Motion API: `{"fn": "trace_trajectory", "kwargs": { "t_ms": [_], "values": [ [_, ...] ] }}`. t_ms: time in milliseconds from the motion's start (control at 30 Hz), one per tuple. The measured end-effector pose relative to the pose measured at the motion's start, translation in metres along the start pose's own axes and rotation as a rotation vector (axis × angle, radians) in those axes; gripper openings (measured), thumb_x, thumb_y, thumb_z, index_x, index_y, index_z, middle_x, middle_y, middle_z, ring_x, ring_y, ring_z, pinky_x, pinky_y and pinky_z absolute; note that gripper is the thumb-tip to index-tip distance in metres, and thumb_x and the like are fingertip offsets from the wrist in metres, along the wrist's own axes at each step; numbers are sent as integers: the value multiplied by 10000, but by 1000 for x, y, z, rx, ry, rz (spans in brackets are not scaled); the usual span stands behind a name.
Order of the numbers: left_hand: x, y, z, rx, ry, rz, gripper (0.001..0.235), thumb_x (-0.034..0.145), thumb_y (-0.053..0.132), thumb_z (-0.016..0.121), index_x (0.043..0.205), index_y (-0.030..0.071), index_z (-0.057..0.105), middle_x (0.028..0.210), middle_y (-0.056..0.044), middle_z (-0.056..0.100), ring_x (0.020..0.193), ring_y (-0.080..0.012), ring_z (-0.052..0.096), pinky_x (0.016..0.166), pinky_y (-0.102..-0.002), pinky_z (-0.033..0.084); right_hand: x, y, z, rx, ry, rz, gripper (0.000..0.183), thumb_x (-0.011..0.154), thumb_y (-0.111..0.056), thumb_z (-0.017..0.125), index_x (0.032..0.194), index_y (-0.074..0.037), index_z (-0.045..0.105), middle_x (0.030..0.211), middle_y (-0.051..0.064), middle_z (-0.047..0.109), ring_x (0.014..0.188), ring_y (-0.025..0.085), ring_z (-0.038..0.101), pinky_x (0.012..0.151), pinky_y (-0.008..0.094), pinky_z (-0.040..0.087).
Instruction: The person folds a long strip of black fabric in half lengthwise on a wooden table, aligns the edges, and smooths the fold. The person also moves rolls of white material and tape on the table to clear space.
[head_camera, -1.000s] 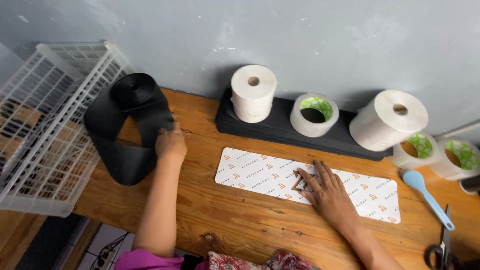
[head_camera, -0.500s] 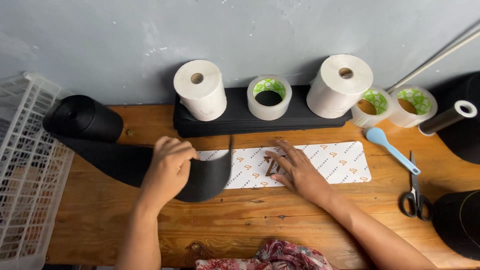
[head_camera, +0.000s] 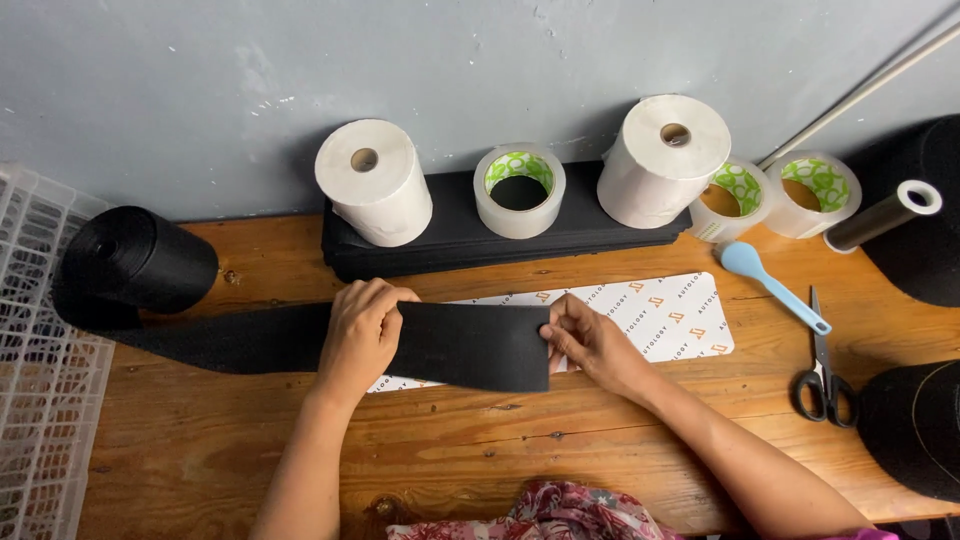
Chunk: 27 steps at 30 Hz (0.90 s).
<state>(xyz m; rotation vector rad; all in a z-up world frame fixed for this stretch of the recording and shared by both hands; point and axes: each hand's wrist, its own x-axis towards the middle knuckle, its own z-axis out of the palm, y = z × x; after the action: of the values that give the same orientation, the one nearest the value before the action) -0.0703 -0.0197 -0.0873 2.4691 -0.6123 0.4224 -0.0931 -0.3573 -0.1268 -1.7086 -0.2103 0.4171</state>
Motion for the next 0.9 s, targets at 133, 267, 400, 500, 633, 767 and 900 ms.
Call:
{"fn": "trace_trajectory", "kwargs": {
  "t_ms": [133, 267, 400, 500, 633, 767, 900],
  "values": [
    [2, -11, -3, 160, -30, -26, 197, 974, 196, 610, 1145, 245, 696, 956, 24, 655, 914, -214, 650, 938, -414, 437, 13, 23, -16, -237, 159, 72, 122, 991, -200, 633, 1046, -103, 582, 658, 96, 729, 566, 196, 714, 528, 285, 578],
    [11, -32, -38, 388, 112, -117, 390, 919, 161, 727, 1303, 156, 660, 1339, -128, 563, 1197, -365, 540, 1070, -600, 318, 13, 17, -19, -420, 292, 149, 189, 1030, -231, 559, 1198, -147, 533, 838, 131, 748, 768, 308, 721, 728, 446, 562],
    [13, -78, -77, 501, 95, -579, 658, 956, 255, 667, 1571, 118, 479, 1660, -346, 10, 1516, -499, -52, 1150, -727, -41, 9, -2, -17, -284, 371, 7, 76, 1065, -198, 477, 1093, -131, 453, 728, -14, 479, 640, 129, 399, 622, 310, 373],
    [8, -117, -97, 561, 159, -760, 751, 965, 254, 695, 1649, 107, 421, 1650, -315, -65, 1480, -458, -155, 1113, -782, -67, 8, -2, -23, -251, 419, -40, 93, 1062, -211, 466, 1089, -123, 465, 730, -20, 488, 640, 113, 385, 607, 300, 361],
    [1, -150, -107, 604, 151, -724, 739, 930, 323, 716, 1563, 67, 432, 1491, -376, 309, 1323, -562, 260, 1023, -748, 176, 7, -7, -27, -240, 414, -47, 103, 1060, -219, 482, 1095, -123, 471, 759, -13, 496, 661, 118, 415, 625, 303, 368],
    [-3, -176, -114, 740, 224, -652, 704, 897, 291, 841, 1484, 38, 545, 1277, -254, 415, 1079, -462, 379, 876, -610, 376, 6, -8, -30, -200, 388, -156, 77, 1072, -179, 468, 1082, -102, 467, 824, -6, 524, 694, 112, 446, 650, 288, 395],
    [-2, -185, -108, 703, 231, -659, 455, 913, 239, 823, 1292, 72, 634, 1285, -243, 425, 1089, -498, 427, 886, -652, 333, 3, -13, -32, -206, 394, -164, 84, 1078, -190, 472, 1064, -107, 467, 793, -18, 537, 669, 109, 438, 640, 286, 386]
  ]
}}
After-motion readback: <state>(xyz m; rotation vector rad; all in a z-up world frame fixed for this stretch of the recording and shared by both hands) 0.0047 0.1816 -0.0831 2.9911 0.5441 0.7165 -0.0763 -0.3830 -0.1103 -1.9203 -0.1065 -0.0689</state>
